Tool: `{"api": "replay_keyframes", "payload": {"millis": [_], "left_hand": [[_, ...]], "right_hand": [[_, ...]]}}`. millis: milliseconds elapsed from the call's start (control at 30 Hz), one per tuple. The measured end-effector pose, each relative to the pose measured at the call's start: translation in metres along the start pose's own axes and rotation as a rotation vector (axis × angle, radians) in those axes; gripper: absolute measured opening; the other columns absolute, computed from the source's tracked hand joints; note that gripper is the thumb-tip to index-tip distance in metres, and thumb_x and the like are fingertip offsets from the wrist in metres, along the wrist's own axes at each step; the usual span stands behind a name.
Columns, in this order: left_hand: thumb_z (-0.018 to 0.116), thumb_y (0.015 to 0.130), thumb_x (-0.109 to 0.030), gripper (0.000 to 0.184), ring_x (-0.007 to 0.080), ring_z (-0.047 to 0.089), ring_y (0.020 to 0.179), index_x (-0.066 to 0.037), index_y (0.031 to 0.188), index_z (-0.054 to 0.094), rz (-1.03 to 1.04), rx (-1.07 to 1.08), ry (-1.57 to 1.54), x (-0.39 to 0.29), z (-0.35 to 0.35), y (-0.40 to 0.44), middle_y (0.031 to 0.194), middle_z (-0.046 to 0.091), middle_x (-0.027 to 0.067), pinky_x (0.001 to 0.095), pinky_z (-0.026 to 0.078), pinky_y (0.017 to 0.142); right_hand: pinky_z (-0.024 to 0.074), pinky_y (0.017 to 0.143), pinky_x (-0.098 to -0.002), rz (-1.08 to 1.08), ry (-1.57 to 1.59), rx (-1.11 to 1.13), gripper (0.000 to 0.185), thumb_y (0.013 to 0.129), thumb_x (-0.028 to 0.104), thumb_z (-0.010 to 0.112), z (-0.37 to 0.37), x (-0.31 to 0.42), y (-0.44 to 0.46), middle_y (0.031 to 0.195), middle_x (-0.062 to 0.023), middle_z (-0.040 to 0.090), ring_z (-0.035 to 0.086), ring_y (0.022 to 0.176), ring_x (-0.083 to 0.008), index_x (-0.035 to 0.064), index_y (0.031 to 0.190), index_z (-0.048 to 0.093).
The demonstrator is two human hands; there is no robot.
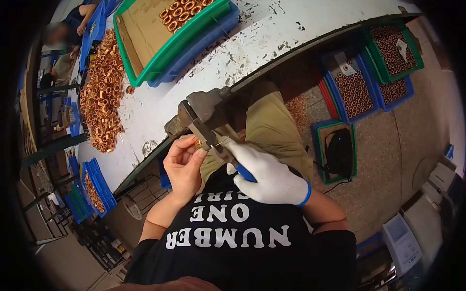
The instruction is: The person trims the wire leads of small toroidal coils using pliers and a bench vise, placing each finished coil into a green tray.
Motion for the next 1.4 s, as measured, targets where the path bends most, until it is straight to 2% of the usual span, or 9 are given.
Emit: {"api": "replay_keyframes", "payload": {"millis": [333,467,667,833,967,1000,1133,1300,1400], "left_hand": [[0.065,0.084,0.013,0.032,0.017,0.063,0.096,0.007,0.115,0.057,0.008,-0.053,0.001,-0.002,0.003,-0.001,0.118,0.059,0.0151,0.0235,0.053,0.087],[0.066,0.084,0.012,0.032,0.0158,0.063,0.096,0.007,0.115,0.058,-0.03,-0.08,0.02,-0.001,0.003,-0.002,0.116,0.06,0.0142,0.0229,0.053,0.087],[0.067,0.084,0.011,0.033,0.0147,0.063,0.094,0.006,0.115,0.058,-0.044,-0.084,0.027,0.0,0.001,-0.001,0.114,0.061,0.013,0.0224,0.052,0.087],[0.066,0.084,0.012,0.033,0.0145,0.063,0.094,0.006,0.116,0.058,-0.058,-0.067,0.038,0.001,0.0,-0.001,0.116,0.061,0.0129,0.0226,0.053,0.088],[0.066,0.084,0.012,0.034,0.0147,0.063,0.095,0.006,0.116,0.058,-0.047,-0.067,0.029,0.001,0.002,-0.001,0.118,0.06,0.0129,0.0227,0.053,0.089],[0.066,0.084,0.012,0.034,0.0147,0.063,0.095,0.006,0.116,0.058,-0.048,-0.07,0.031,0.0,0.002,-0.001,0.118,0.06,0.0129,0.0227,0.053,0.089],[0.065,0.084,0.013,0.034,0.0155,0.063,0.096,0.006,0.116,0.057,-0.059,-0.071,-0.003,-0.001,0.003,-0.002,0.118,0.059,0.0131,0.0227,0.053,0.09],[0.065,0.084,0.014,0.034,0.0164,0.063,0.097,0.006,0.116,0.057,-0.017,-0.052,-0.014,-0.001,0.003,-0.001,0.118,0.059,0.0137,0.0228,0.053,0.089],[0.065,0.084,0.014,0.034,0.0167,0.063,0.098,0.006,0.116,0.057,-0.023,-0.039,0.004,0.001,0.001,-0.002,0.119,0.058,0.0141,0.0229,0.053,0.089]], "right_hand": [[0.0474,0.067,-0.0285,0.038,0.146,0.057,0.064,0.078,-0.005,0.054,0.001,-0.005,0.0,0.088,-0.0053,0.062,0.058,0.068,-0.0189,-0.0026,0.14,0.04],[0.047,0.069,-0.0252,-0.01,-0.295,-0.047,0.066,0.075,-0.008,0.056,-0.001,0.012,-0.004,0.091,-0.0056,0.064,0.059,0.073,-0.0159,-0.0037,0.139,0.043],[0.0474,0.067,-0.0275,0.05,-0.317,0.003,0.066,0.073,-0.006,0.058,-0.008,0.014,0.001,0.092,-0.0081,0.065,0.06,0.072,-0.0187,-0.002,0.137,0.045],[0.0467,0.065,-0.0283,-0.263,-0.845,-0.121,0.066,0.072,-0.005,0.06,-0.026,0.038,0.016,0.093,-0.0091,0.065,0.059,0.071,-0.0203,-0.0005,0.137,0.046],[0.0463,0.065,-0.0287,-0.274,-0.94,0.07,0.065,0.072,-0.005,0.06,-0.027,0.058,0.029,0.094,-0.0092,0.064,0.059,0.071,-0.0216,-0.0001,0.136,0.047],[0.0463,0.065,-0.0287,-0.274,-0.937,0.072,0.065,0.072,-0.005,0.06,-0.027,0.054,0.029,0.094,-0.0092,0.064,0.059,0.071,-0.0216,-0.0001,0.136,0.047],[0.0464,0.068,-0.0279,-0.078,-0.33,0.069,0.062,0.075,-0.004,0.058,-0.032,0.01,0.026,0.096,-0.0098,0.063,0.059,0.076,-0.0205,-0.0007,0.136,0.047],[0.0471,0.068,-0.0268,-0.01,-0.007,-0.034,0.059,0.078,-0.004,0.057,-0.007,-0.004,0.011,0.097,-0.0104,0.064,0.059,0.075,-0.0188,-0.0025,0.136,0.046],[0.0472,0.069,-0.0258,-0.009,-0.162,-0.017,0.059,0.079,-0.004,0.057,-0.011,0.01,0.014,0.097,-0.0108,0.065,0.059,0.075,-0.0176,-0.0033,0.137,0.046]]}}
Point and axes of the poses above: each hand's wrist, its own y-axis towards the middle knuckle, its own z-axis out of the palm, x = y × z, the point moved 4 cm from there along y, towards the middle knuckle
